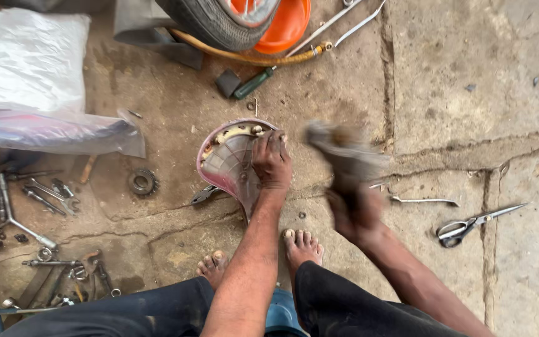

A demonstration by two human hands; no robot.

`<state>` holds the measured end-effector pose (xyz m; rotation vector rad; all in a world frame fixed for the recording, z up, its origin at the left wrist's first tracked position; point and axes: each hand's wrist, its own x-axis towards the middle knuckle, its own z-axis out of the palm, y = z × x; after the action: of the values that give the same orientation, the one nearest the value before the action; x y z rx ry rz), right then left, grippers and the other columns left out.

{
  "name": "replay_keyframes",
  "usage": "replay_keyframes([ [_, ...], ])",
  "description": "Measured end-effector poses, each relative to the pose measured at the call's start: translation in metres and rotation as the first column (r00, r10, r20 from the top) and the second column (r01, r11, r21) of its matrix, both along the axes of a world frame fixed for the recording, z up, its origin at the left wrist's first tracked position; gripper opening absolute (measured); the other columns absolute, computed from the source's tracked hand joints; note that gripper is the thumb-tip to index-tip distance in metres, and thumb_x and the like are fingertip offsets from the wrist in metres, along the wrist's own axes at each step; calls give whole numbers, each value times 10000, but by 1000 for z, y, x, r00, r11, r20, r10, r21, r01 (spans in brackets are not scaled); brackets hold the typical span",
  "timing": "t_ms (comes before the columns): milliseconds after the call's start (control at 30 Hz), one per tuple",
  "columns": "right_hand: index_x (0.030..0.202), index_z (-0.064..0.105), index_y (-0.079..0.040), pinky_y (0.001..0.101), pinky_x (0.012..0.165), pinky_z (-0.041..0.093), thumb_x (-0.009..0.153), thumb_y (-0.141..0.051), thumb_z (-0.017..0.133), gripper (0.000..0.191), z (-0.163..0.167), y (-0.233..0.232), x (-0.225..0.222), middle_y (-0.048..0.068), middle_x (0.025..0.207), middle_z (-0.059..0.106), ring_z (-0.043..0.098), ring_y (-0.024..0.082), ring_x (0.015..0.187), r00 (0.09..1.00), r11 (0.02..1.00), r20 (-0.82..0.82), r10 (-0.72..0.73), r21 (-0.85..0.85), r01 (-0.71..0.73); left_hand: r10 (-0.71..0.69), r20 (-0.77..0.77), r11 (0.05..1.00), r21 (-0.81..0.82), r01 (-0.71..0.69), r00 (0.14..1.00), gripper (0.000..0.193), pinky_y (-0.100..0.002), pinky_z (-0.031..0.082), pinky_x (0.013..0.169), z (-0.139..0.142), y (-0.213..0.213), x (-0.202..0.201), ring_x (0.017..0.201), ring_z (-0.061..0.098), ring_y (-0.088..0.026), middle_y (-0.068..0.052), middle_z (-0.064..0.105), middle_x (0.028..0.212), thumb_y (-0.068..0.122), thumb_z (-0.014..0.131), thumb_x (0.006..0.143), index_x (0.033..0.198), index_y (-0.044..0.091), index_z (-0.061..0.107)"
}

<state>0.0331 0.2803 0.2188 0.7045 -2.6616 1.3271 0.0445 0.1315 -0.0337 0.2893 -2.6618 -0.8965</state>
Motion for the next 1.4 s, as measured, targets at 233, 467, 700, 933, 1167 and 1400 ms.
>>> replay_keyframes([
  [233,1629,306,-151,374,593,596,976,-210,655,742,-7,-2,-31,153,989,724,721,286,741,527,880,754,-392,474,-24,-53,-13,999,4,53,999,158,-366,592,880,2,-1,-8,1027,678,-221,-73,704,1116,59,675,1015,1161,117,656],
  [467,1634,320,-78,332,637,554,1001,-205,660,729,-25,10,20,168,978,708,696,225,777,938,971,253,-238,88,223,248,99,870,415,-266,964,161,-367,564,786,22,-12,-10,892,694,-242,-109,692,987,221,592,1057,1054,66,634],
  [700,1621,354,-148,304,470,513,998,-218,584,668,-122,29,34,51,776,622,571,134,553,268,838,947,-178,3,545,270,6,823,518,-234,963,239,-425,546,875,38,-16,-14,1000,682,-283,-161,699,1082,220,479,1115,1176,30,610],
  [933,1588,396,-143,311,516,558,995,-228,589,629,-172,58,45,73,797,652,616,141,604,222,854,921,-320,179,488,291,93,714,641,-281,952,229,-353,600,834,37,-21,-15,951,736,-217,-86,744,1047,217,523,1103,1205,33,612],
  [1167,1440,576,-115,373,713,570,1001,-313,646,486,-169,51,46,138,935,695,660,222,786,633,850,577,-516,437,294,199,-70,908,389,-157,977,236,-394,598,829,35,-26,-16,970,727,-272,-156,718,1074,177,532,1105,1247,3,607],
  [1400,1281,679,-87,400,904,574,1038,-282,666,311,-169,-11,-10,126,1223,690,701,263,1043,810,946,491,-320,203,251,-88,527,995,86,50,845,555,-486,588,796,74,-62,28,1010,653,-321,-199,586,1165,304,846,835,1236,6,604],
])
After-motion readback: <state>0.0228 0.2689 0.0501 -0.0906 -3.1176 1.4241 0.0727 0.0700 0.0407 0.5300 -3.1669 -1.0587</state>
